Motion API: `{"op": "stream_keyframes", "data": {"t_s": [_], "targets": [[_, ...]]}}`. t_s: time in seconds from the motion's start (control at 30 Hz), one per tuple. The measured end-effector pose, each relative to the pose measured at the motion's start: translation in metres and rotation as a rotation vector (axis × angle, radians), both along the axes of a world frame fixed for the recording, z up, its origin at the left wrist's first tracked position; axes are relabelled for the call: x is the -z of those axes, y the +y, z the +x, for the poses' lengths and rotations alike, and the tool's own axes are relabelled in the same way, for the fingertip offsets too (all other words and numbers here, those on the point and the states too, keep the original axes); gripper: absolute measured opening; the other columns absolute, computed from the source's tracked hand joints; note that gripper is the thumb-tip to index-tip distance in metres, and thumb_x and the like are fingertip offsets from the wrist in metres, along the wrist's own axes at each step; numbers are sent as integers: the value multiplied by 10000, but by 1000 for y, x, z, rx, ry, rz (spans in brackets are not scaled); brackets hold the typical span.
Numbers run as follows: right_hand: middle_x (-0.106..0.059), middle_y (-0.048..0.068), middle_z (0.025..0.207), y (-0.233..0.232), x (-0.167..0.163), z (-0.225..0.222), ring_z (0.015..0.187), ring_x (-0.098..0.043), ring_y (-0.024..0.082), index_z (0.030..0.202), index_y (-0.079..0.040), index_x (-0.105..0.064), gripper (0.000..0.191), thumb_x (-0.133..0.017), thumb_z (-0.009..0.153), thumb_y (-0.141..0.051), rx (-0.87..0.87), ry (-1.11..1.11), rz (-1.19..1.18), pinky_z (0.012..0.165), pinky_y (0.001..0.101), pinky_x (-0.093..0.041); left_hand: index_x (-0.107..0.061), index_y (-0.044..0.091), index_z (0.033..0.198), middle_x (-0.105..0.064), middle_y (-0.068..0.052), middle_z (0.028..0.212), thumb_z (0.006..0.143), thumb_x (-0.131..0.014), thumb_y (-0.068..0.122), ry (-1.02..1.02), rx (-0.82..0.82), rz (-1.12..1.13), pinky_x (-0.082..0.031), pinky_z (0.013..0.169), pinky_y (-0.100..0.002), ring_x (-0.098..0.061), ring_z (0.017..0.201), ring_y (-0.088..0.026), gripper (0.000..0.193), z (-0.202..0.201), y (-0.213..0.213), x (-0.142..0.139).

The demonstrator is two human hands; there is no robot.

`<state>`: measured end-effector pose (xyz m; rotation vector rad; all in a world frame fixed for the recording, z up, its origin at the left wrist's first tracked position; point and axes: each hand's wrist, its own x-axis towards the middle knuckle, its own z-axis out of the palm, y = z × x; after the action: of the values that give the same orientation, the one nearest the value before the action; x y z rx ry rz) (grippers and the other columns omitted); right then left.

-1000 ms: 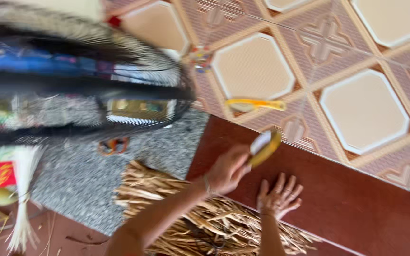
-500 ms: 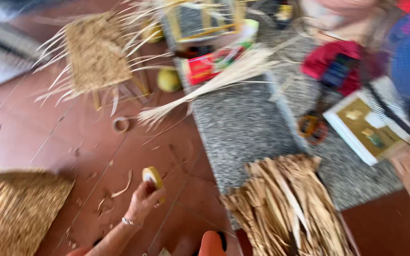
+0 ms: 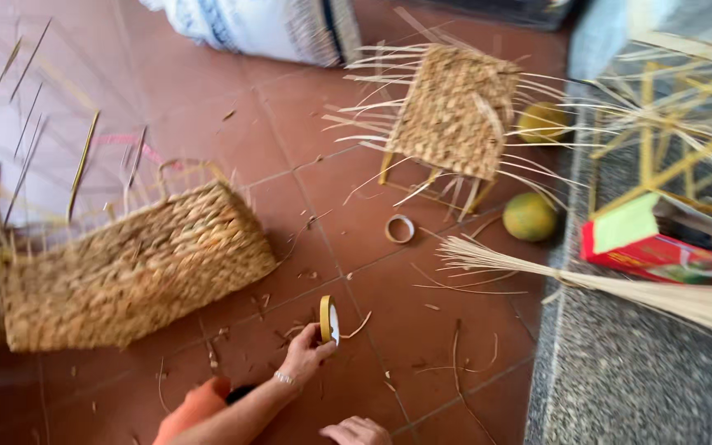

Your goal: The person sits on the floor holding a bundle of dried palm leaves and trims the ends with scissors, then gathers and aligns the trimmed leaves into a bundle. They then pick up thin bamboo frame pieces and a roll of tape, tear off tape strips, and wrap the tape around the frame joints to secure them.

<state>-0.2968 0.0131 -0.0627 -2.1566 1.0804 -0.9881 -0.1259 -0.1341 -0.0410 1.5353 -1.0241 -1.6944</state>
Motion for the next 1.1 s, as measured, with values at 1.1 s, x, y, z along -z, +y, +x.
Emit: {"op": "stream_keyframes", "data": {"t_s": [1.1], "targets": [[-770, 98, 883, -19, -39, 62, 836, -745, 318, 995, -212, -775, 184, -725, 867, -335, 306, 579, 259, 746, 439, -585, -652, 11, 1266, -676, 8, 1062, 1015, -693, 129, 323, -389, -751, -513, 831, -230, -593, 945, -48, 281, 224, 40, -97]]}}
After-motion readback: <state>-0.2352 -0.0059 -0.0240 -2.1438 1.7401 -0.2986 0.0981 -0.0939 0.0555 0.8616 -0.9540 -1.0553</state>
